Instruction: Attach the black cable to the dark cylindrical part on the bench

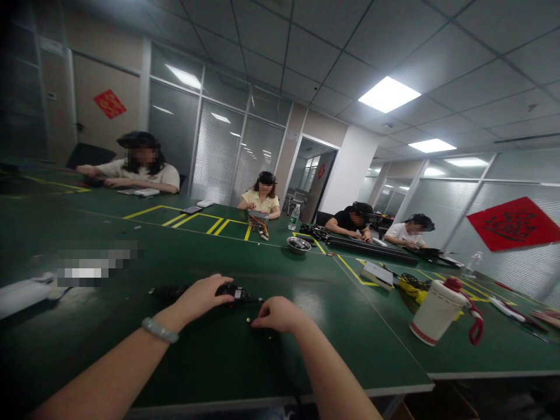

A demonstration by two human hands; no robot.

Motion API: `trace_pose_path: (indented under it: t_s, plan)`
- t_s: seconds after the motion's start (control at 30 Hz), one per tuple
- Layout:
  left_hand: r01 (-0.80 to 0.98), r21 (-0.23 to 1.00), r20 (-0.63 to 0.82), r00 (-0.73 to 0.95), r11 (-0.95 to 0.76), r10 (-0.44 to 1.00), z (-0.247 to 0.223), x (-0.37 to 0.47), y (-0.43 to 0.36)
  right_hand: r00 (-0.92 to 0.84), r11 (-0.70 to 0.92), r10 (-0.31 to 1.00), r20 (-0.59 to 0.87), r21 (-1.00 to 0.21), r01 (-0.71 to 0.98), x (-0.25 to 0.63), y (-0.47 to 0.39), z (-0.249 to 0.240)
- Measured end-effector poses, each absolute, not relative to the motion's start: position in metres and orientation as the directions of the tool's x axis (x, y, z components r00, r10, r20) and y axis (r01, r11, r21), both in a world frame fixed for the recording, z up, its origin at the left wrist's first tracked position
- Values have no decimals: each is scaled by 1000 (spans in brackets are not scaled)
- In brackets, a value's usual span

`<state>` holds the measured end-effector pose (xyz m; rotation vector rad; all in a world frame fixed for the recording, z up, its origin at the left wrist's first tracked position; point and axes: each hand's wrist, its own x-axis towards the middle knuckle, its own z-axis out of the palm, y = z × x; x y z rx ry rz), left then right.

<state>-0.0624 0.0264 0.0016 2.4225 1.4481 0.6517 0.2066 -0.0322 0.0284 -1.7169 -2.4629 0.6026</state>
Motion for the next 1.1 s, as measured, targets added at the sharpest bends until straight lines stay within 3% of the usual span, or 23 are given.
trace_pose_path:
  t_s: [0.2, 0.33, 0.43, 0.67, 0.93, 1.1]
  plan:
    - [767, 433, 234, 412, -474, 880, 6, -61, 24, -378, 283, 915, -139, -447, 849, 198, -26, 26]
    - [766, 442, 226, 409, -467, 884, 8, -57, 19, -465, 219, 882, -78, -806, 550, 194, -14, 19]
    - [782, 407, 250, 402, -472, 881, 7, -50, 14, -358, 184, 931, 70, -937, 296, 194, -6, 10]
    - [759, 386, 261, 455, -524, 851, 5, -43, 10, -264, 152, 957, 122, -983, 99, 207, -5, -7]
    - [684, 361, 311, 552, -633, 774, 3, -55, 20, -450, 20, 891, -53, -987, 158, 213, -13, -10]
    - [712, 365, 284, 529, -601, 799, 7, -55, 15, -440, 32, 896, -50, -984, 177, 211, -11, -18]
